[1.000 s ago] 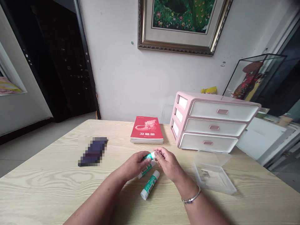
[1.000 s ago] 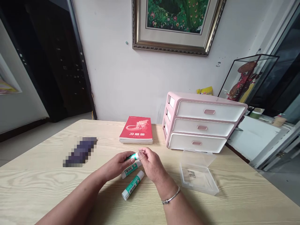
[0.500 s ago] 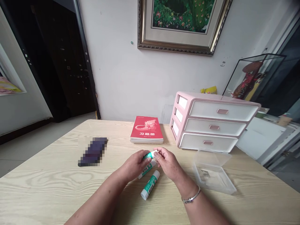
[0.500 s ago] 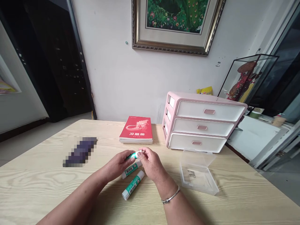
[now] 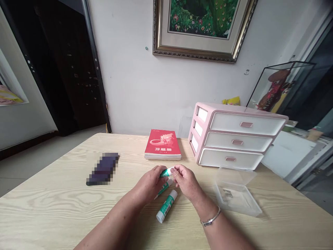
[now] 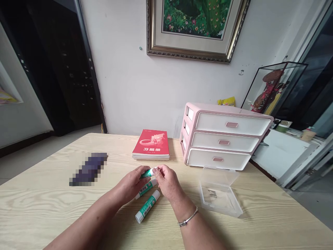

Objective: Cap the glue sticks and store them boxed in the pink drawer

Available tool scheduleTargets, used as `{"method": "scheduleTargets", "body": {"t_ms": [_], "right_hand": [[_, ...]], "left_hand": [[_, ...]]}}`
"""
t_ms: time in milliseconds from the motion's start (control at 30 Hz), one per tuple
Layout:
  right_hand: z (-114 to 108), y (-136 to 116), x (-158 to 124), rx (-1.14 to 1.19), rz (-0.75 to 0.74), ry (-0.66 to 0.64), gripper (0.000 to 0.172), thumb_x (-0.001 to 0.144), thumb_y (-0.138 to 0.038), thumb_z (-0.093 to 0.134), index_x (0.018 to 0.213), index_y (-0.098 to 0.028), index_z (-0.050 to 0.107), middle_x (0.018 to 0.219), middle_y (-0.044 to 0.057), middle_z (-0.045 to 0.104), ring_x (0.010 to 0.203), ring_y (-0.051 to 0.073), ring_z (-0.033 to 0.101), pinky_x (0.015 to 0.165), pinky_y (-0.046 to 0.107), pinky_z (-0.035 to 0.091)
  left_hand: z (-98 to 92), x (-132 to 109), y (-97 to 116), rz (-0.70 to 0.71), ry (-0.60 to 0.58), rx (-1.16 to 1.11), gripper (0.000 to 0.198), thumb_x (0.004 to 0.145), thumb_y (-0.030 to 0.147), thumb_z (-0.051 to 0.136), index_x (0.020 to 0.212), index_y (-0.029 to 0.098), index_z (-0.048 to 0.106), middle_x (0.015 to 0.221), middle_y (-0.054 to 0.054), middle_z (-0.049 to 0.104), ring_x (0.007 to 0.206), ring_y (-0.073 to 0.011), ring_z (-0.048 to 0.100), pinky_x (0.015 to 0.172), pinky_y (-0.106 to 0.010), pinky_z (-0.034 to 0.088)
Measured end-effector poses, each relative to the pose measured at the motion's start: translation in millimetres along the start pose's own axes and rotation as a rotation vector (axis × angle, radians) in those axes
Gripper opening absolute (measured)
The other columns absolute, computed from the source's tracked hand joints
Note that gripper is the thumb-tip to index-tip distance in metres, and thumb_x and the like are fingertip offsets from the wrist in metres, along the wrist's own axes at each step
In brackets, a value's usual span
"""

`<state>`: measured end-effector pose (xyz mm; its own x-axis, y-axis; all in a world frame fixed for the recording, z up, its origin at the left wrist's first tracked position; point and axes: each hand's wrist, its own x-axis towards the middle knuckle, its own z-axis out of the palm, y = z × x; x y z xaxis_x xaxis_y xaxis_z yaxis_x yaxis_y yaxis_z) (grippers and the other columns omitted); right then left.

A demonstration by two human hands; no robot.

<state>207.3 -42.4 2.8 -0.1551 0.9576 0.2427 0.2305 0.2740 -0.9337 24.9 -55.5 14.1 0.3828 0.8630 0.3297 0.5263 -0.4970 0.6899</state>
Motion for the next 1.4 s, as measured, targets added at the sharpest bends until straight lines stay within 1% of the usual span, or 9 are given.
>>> {"method": "scheduleTargets", "body": {"t_ms": [133,233,400,567,733,1000,1100,1233,1400], "right_hand": [[4,-5,-4,0.166,-0.09,-0.108,0.042,0.084,-0.047,0.064,0.114,-0.017,0.059,0.085,0.003,0.064,0.072,0.014,0.059,0.061,0.025,0.05],[5,-14,-10,0.156,-0.135,-0.196,0.04,0.086,-0.043,0.063,0.117,-0.018,0.06,0.083,0.002,0.063,0.072,0.014,0.059,0.067,0.027,0.05],[4,-18,-12,-0.018,-0.144,-0.087,0.035,0.088,-0.039,0.061,0.114,-0.016,0.064,0.072,-0.001,0.058,0.065,0.012,0.054,0.064,0.025,0.047],[0,-12,-9,-0.081,-0.183,-0.013,0.029,0.09,-0.039,0.057,0.103,-0.016,0.068,0.064,-0.002,0.054,0.059,0.011,0.051,0.057,0.023,0.043],[-3,-9,-8,-0.077,-0.188,0.023,0.028,0.09,-0.04,0.055,0.098,-0.016,0.069,0.063,-0.003,0.054,0.056,0.011,0.048,0.053,0.022,0.04],[-6,-12,-14,-0.177,-0.158,0.164,0.033,0.091,-0.045,0.054,0.092,-0.015,0.069,0.064,0.0,0.059,0.057,0.013,0.052,0.054,0.024,0.041],[6,-21,-41,-0.249,-0.126,0.079,0.034,0.093,-0.045,0.049,0.094,-0.018,0.07,0.067,0.001,0.063,0.058,0.014,0.054,0.055,0.024,0.041],[29,-33,-85,-0.596,-0.148,-0.099,0.024,0.094,-0.038,0.051,0.099,-0.023,0.069,0.076,0.002,0.068,0.07,0.016,0.06,0.065,0.026,0.041],[42,-34,-108,-0.91,-0.049,-0.02,0.022,0.093,-0.04,0.051,0.096,-0.023,0.066,0.088,0.007,0.067,0.087,0.023,0.061,0.075,0.031,0.042]], "left_hand": [[-2.5,1,8,-0.138,-0.073,-0.441,0.026,0.089,0.039,0.052,0.103,0.018,0.059,0.086,-0.002,0.062,0.074,-0.0154,0.055,0.068,-0.025,0.043],[-3.3,2,11,-0.225,-0.022,-0.635,0.033,0.09,0.046,0.046,0.079,0.017,0.056,0.065,0.003,0.05,0.056,-0.0111,0.044,0.055,-0.023,0.036],[-4.3,3,5,-0.29,0.155,-0.716,0.051,0.09,0.059,0.036,0.063,0.018,0.05,0.055,0.003,0.044,0.046,-0.0097,0.037,0.048,-0.025,0.031],[-7.3,5,-1,-0.377,0.211,-0.785,0.05,0.087,0.057,0.038,0.055,0.02,0.045,0.05,0.003,0.042,0.042,-0.0097,0.033,0.043,-0.025,0.026],[-8.3,6,-6,-0.386,0.269,-0.844,0.046,0.085,0.052,0.04,0.052,0.021,0.04,0.047,0.003,0.039,0.042,-0.0095,0.031,0.042,-0.025,0.023],[-9.1,5,-2,-0.395,0.248,-0.699,0.046,0.087,0.057,0.036,0.058,0.022,0.042,0.052,0.003,0.042,0.046,-0.0115,0.036,0.046,-0.026,0.031],[-8.1,5,0,-0.359,0.159,-0.444,0.052,0.087,0.065,0.035,0.064,0.021,0.047,0.056,0.002,0.048,0.051,-0.0137,0.043,0.052,-0.027,0.035],[0.4,5,-1,-0.32,0.028,-0.103,0.055,0.084,0.072,0.039,0.071,0.02,0.052,0.065,-0.001,0.059,0.061,-0.0172,0.052,0.056,-0.027,0.033],[5.9,2,-7,-0.316,-0.042,0.156,0.046,0.085,0.065,0.042,0.083,0.02,0.055,0.08,-0.007,0.068,0.066,-0.0202,0.059,0.056,-0.027,0.031]]}}
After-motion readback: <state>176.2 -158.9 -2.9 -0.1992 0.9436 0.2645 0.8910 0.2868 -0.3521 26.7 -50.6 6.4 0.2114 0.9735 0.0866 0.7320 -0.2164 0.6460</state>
